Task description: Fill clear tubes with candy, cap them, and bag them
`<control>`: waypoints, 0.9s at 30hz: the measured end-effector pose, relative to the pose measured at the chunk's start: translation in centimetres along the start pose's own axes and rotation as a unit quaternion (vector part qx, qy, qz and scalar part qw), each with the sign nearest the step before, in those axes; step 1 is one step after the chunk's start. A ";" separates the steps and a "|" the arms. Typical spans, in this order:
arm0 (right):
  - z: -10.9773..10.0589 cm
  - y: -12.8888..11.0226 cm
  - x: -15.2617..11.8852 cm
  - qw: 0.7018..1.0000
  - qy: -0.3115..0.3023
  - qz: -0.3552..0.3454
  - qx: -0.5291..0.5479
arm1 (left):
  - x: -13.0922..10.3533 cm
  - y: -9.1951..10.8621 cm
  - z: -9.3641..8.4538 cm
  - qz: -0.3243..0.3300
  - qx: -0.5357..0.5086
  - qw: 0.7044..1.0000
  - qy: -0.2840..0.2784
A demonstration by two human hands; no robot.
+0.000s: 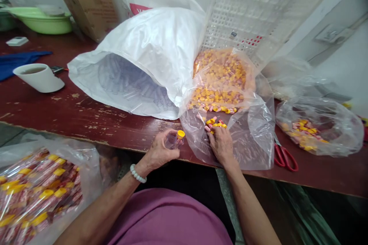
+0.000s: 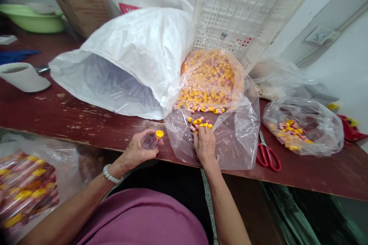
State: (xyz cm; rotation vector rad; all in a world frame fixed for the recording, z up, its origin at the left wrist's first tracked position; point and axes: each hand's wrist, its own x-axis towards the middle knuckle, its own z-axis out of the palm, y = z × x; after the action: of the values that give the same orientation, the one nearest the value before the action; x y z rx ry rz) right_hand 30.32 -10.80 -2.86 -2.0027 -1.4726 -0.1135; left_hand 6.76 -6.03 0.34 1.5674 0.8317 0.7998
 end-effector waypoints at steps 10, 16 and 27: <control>-6.3 -9.4 -2.4 0.957 -0.053 -0.171 0.229 | 0.0 0.8 0.4 0.059 0.086 0.994 -0.030; -5.9 -9.6 -2.7 0.952 -0.078 -0.180 0.233 | -0.2 0.8 0.5 0.050 0.069 0.996 -0.036; -2.4 -9.3 -4.4 0.961 -0.043 -0.226 0.152 | 0.0 0.7 0.6 -0.022 0.003 0.999 -0.025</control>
State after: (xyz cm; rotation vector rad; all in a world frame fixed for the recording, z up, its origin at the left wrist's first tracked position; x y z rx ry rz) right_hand 21.22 -14.23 1.23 -1.4211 -1.8580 0.0092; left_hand 7.29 -6.40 0.92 1.5629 0.8289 0.7249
